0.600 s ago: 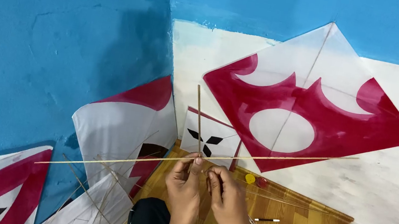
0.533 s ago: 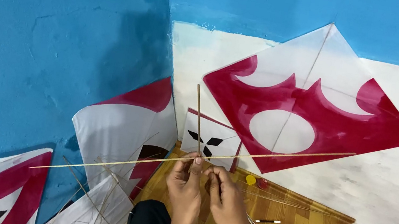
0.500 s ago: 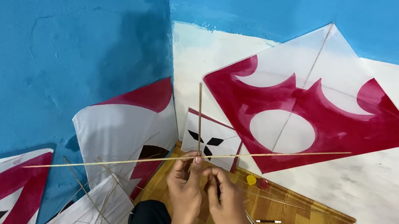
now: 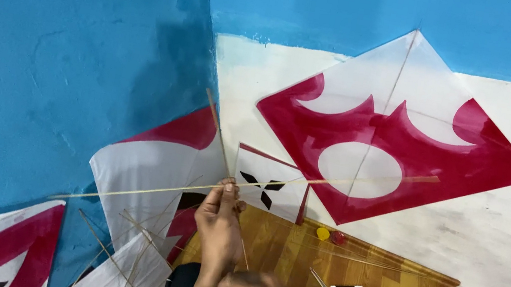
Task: Assembling a kite frame by crossing bamboo sticks and tying the intersection with string.
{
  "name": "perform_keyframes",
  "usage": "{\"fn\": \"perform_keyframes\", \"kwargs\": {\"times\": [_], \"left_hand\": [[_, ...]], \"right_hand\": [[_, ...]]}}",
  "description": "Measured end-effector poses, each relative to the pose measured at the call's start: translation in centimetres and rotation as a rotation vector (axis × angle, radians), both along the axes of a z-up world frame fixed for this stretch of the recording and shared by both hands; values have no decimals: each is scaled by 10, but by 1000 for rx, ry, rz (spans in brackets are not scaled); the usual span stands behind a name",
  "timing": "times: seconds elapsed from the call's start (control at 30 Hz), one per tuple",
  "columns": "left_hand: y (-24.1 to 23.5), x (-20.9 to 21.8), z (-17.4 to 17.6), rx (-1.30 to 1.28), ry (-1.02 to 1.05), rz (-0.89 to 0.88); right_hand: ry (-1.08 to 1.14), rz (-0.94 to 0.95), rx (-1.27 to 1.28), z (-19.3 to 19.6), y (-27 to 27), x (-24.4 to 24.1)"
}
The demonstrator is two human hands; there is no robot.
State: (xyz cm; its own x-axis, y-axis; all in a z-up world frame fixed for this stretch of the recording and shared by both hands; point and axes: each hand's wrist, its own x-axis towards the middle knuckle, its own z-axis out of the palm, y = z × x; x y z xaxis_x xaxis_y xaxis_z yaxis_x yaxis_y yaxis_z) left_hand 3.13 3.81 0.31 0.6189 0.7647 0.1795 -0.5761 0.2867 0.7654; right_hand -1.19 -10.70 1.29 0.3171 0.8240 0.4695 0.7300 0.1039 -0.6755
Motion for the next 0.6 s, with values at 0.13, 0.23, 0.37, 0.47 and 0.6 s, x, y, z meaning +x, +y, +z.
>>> {"fn": "perform_keyframes", "kwargs": {"times": [0.13,0.23,0.37,0.47,0.6], "left_hand": [[-2,-2,15,77,38,-14],[-8,-17,42,19,71,-31],[-7,-20,41,68,28,-24],[-4,-21,30,130,12,-35],[-5,-20,19,304,2,23]], "right_hand": [[241,-202,-87,-14,3,15],[185,-397,79,-8,-3,34],[531,-484,244,5,3,54],[798,-418,331,13,13,62],[929,-317,493,13,16,70]]}}
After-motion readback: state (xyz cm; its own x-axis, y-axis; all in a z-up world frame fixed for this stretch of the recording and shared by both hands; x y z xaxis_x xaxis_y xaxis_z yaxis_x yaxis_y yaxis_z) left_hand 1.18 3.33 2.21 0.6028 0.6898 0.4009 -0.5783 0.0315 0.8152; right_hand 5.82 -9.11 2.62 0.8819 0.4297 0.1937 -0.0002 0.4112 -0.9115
